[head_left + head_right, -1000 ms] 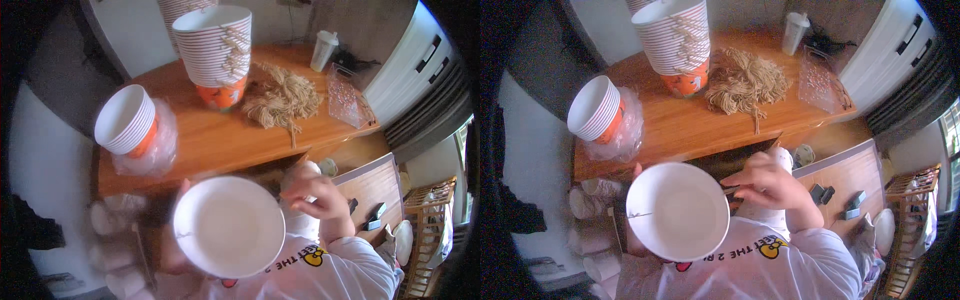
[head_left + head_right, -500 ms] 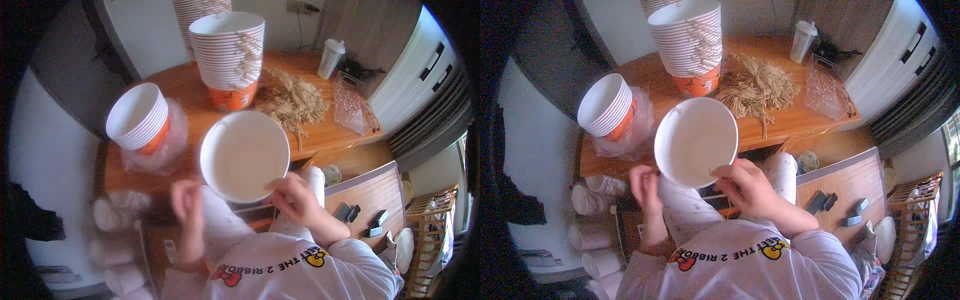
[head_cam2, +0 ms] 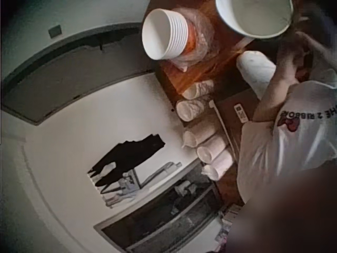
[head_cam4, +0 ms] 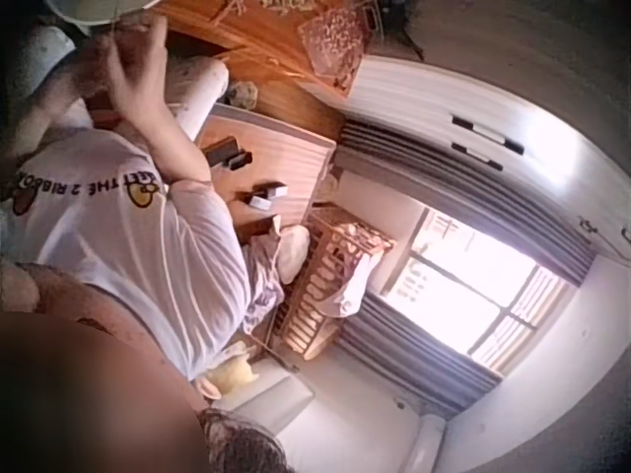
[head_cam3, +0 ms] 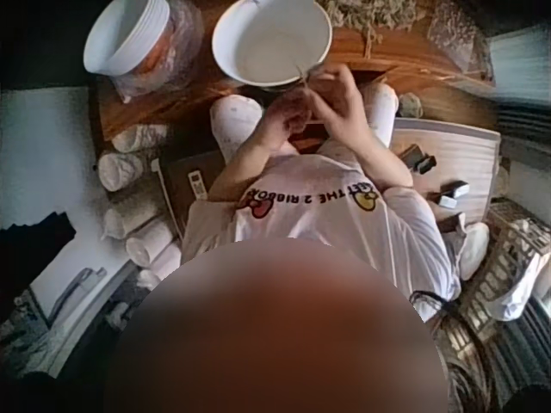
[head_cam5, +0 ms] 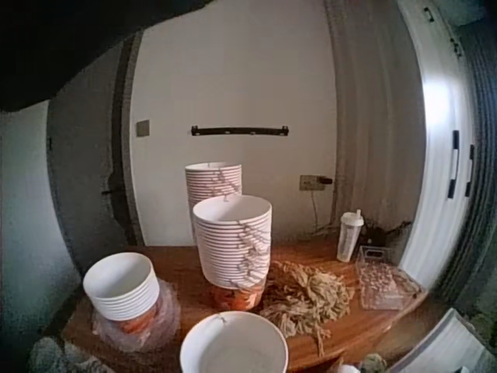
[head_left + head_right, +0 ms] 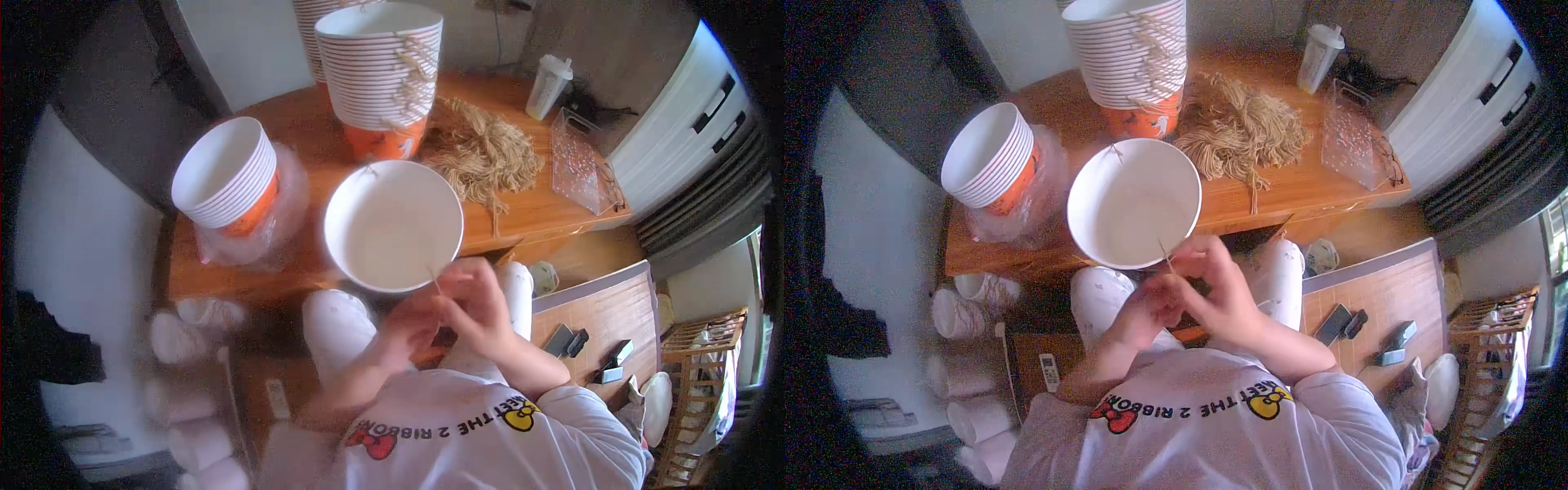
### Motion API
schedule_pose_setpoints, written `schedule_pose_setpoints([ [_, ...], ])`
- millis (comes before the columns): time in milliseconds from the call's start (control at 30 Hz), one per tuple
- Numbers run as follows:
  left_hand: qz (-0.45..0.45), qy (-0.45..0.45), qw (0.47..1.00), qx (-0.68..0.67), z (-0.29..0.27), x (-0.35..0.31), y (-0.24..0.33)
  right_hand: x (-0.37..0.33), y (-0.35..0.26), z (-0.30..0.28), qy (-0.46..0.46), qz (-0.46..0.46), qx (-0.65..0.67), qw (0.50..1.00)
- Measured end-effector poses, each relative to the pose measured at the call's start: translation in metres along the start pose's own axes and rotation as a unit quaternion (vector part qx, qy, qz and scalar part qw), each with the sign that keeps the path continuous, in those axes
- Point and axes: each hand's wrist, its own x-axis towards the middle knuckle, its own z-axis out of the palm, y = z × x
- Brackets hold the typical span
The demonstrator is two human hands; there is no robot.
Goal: Tying pieces of twine string to the handles of small white and orange buckets.
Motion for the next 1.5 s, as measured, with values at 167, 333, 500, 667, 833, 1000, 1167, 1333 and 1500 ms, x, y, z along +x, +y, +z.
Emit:
schedule_pose_setpoints([
  [167,0.029,-0.022,0.991,-0.130,0.002,-0.006,0.010,-0.001,0.011,-0.023,-0.027,0.039,0.208,0.977],
  [333,0.095,-0.099,0.965,-0.224,-0.012,-0.004,0.003,0.004,0.017,-0.038,0.027,0.131,0.366,0.921],
  [500,0.148,-0.031,0.980,-0.133,-0.019,-0.008,0.012,0.007,0.023,-0.055,0.076,0.138,0.393,0.906],
  [667,0.188,0.073,0.979,-0.025,-0.017,-0.019,0.014,0.008,0.025,-0.058,0.084,0.138,0.328,0.931],
  [833,0.237,0.088,0.967,-0.009,-0.016,-0.024,0.018,0.010,0.027,-0.056,0.119,0.141,0.340,0.922],
  [1000,0.239,0.093,0.967,-0.012,-0.010,-0.029,0.027,0.009,0.032,-0.061,0.133,0.136,0.341,0.920],
  [1167,0.248,0.087,0.964,-0.033,-0.010,-0.030,0.030,0.010,0.032,-0.066,0.146,0.141,0.342,0.918],
  [1333,0.232,0.110,0.966,-0.037,-0.011,-0.029,0.032,0.010,0.032,-0.069,0.146,0.125,0.335,0.922],
  [1500,0.230,0.116,0.966,0.022,-0.008,-0.024,0.033,0.009,0.037,-0.069,0.147,0.129,0.320,0.927],
])
